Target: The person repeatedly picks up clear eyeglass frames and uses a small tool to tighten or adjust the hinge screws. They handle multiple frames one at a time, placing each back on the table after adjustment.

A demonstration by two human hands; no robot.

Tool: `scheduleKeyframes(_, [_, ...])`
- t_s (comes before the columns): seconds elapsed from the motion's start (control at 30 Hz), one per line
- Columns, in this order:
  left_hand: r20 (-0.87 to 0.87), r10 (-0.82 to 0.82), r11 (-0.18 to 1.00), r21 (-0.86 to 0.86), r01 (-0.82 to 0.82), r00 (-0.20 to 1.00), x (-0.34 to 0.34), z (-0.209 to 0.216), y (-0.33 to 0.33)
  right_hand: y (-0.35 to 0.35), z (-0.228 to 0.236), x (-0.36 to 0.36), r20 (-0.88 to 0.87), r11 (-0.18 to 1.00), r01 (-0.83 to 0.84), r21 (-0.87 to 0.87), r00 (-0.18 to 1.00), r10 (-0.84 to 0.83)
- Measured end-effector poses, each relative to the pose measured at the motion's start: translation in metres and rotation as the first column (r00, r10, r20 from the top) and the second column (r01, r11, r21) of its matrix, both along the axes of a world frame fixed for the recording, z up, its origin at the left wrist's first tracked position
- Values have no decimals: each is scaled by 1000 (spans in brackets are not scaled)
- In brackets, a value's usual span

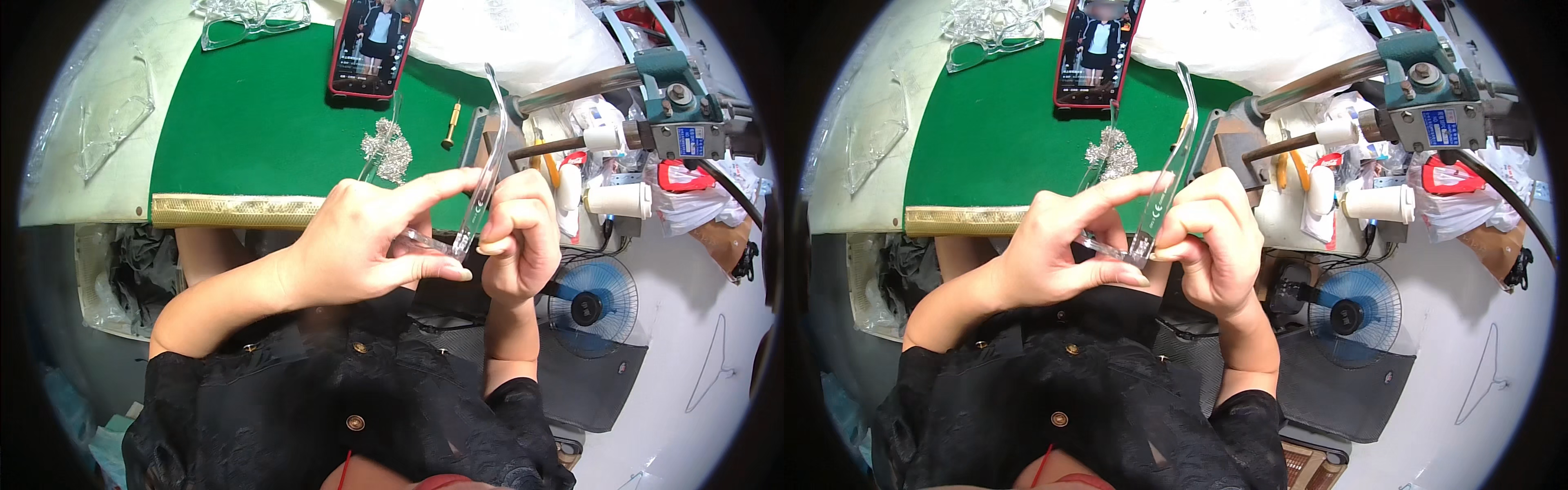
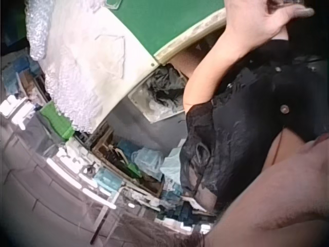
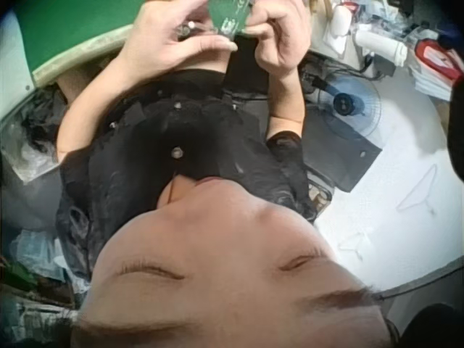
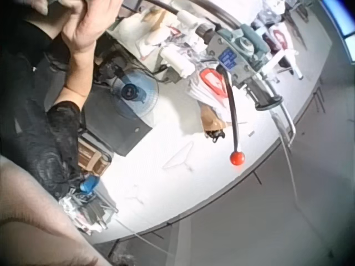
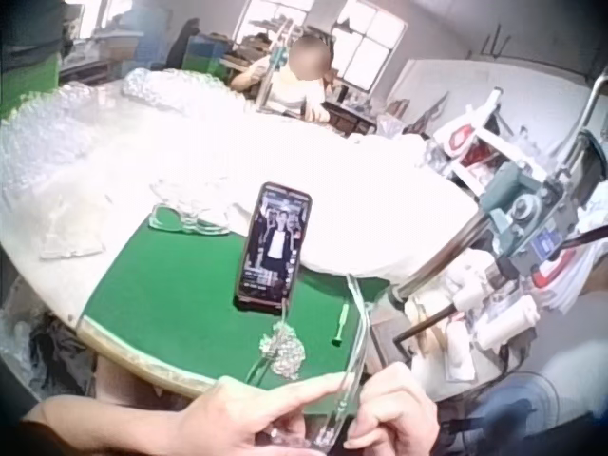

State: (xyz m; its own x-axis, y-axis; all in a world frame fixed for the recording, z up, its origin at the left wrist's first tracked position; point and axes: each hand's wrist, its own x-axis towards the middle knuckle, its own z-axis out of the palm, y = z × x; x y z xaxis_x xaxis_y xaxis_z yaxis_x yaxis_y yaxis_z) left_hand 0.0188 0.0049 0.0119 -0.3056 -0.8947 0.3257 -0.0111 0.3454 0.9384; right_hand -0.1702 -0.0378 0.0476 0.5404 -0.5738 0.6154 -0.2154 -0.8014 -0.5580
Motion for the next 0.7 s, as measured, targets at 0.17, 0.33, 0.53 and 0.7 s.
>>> scheduleKeyframes(0.17, [1, 36, 996, -87, -36, 999, -7, -5, -3, -2, 2, -5, -72, 998, 34, -51, 997, -38])
scheduleKeyframes(0.33, [54, 40, 994, -103, -35, 998, -6, -4, -5, -3, 2, -5, -63, 998, 45, -39, 997, -47])
scheduleKeyframes(0.53, [66, 31, 996, -84, -26, 997, -5, -5, -6, -2, 3, -4, -76, 998, 55, -24, 995, -56])
scheduleKeyframes(0.7, [124, 74, 989, -134, -57, 990, -3, -3, -7, -1, 2, -3, -69, 997, 82, -1, 994, -82])
